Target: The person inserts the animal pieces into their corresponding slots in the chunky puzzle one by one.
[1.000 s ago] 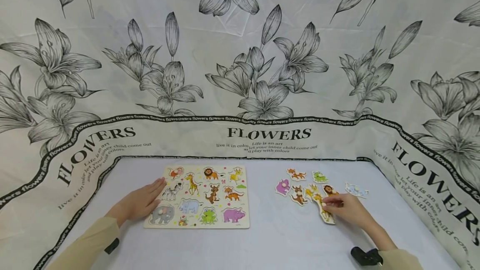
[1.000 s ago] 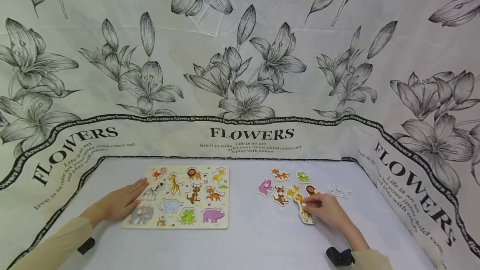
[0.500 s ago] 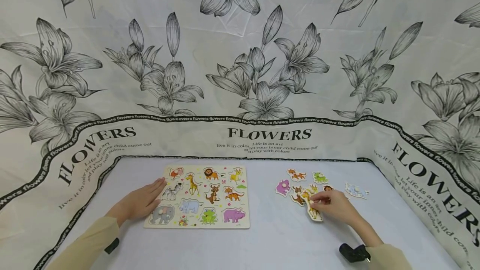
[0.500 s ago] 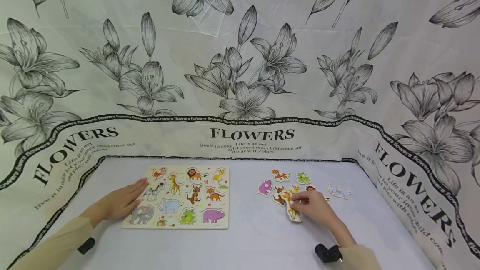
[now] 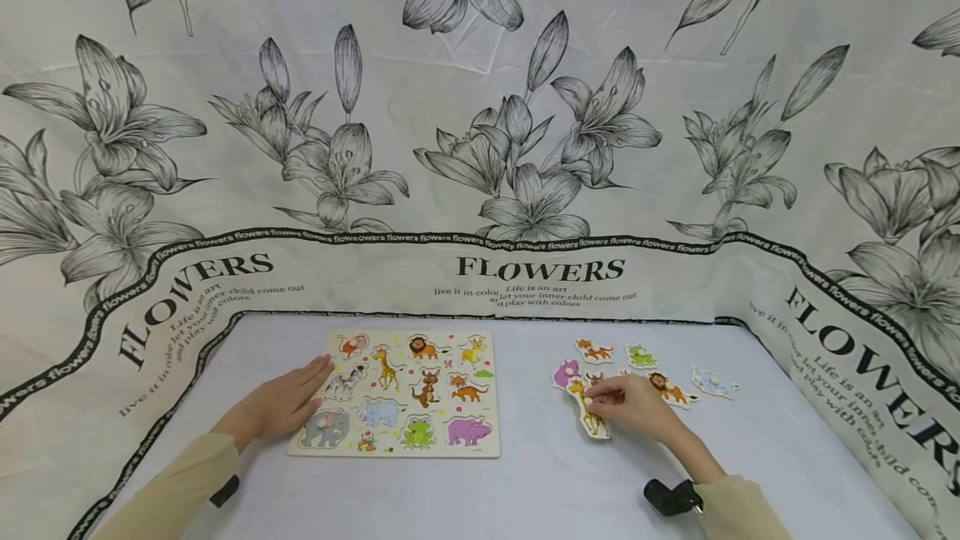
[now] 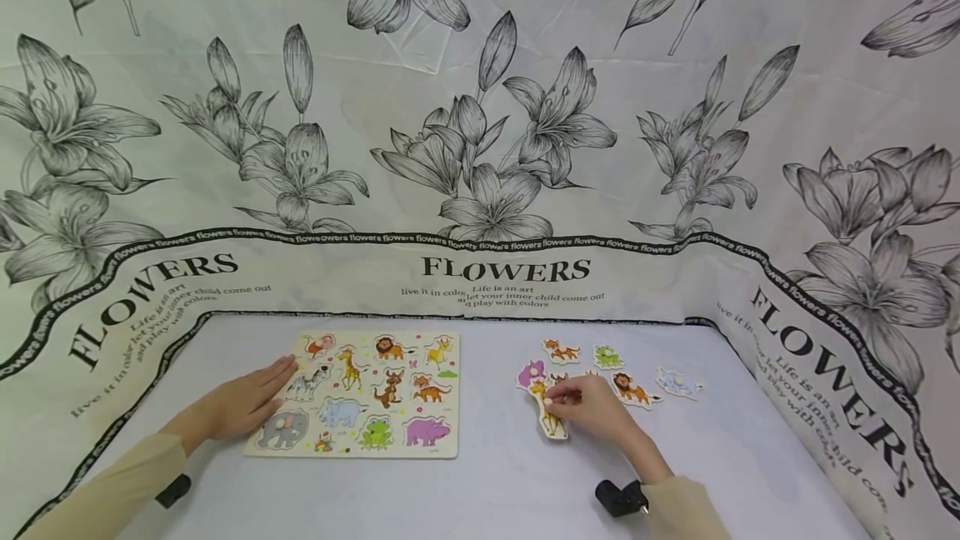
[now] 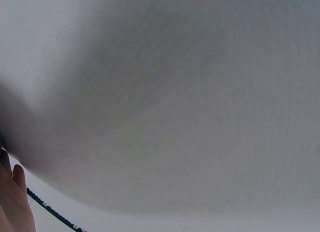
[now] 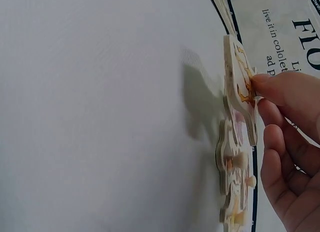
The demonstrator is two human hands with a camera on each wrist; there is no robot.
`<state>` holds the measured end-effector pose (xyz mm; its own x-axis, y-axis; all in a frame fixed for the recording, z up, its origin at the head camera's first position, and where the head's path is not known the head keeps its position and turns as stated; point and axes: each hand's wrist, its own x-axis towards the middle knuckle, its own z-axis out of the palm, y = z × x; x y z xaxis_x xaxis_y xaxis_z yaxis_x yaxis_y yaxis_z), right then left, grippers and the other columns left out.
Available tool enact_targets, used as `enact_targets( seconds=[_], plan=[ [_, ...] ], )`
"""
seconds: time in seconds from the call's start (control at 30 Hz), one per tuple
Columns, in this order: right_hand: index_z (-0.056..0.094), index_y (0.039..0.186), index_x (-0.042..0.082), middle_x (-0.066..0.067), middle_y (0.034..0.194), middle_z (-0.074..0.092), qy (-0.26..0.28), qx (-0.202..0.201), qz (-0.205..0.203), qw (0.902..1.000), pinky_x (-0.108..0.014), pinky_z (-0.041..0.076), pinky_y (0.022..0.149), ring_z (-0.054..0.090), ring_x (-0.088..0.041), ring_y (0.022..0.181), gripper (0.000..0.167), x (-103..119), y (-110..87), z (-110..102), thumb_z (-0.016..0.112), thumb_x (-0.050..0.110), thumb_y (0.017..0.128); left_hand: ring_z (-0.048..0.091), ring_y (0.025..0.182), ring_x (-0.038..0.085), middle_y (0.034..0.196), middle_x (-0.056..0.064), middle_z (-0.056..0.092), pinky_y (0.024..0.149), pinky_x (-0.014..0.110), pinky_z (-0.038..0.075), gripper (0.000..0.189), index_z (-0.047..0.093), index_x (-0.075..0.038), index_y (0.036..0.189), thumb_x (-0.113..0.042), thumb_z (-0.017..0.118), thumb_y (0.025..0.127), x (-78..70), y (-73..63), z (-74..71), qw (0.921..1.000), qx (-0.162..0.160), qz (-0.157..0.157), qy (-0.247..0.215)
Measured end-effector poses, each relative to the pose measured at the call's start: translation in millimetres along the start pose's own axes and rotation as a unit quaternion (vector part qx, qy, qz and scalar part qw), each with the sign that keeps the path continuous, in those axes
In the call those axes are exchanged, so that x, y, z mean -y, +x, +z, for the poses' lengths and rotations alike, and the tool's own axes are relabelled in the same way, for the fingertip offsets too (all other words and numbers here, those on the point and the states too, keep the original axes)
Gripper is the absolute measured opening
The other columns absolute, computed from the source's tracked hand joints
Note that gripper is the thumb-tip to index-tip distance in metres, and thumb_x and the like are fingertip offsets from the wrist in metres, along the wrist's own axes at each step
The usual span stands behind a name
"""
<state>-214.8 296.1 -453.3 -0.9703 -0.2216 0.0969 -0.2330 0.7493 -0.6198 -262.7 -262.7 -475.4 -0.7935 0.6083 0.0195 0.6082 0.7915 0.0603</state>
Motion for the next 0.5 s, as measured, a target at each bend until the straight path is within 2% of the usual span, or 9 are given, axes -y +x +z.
enact_targets(
  seconds=[0.2,0.5],
  plan=[
    [0.076,0.091,0.010,0.006,0.074,0.064,0.008,0.012,-0.028,0.9995,-0.017,0.044,0.055,0.048,0.001,0.063,0.014,9,10.0,11,0.077,0.019,0.080,0.037,0.138,0.040,0.152,0.023,0.035,0.111,0.049,0.038,0.056,0.037,0.006,0.144,-0.029,0.044,0.100,-0.3,0.4,0.9,1.0000,-0.006,0.005,-0.003],
    [0.076,0.091,0.011,0.004,0.078,0.068,0.020,0.026,-0.057,0.9978,-0.016,0.043,0.054,0.047,0.001,0.062,0.015,28,24.5,31,0.077,0.020,0.080,0.036,0.139,0.041,0.152,0.024,0.033,0.112,0.049,0.036,0.056,0.037,0.006,0.144,-0.028,0.044,0.100,-2.6,0.4,-3.1,1.0000,0.004,0.000,-0.008]
  ],
)
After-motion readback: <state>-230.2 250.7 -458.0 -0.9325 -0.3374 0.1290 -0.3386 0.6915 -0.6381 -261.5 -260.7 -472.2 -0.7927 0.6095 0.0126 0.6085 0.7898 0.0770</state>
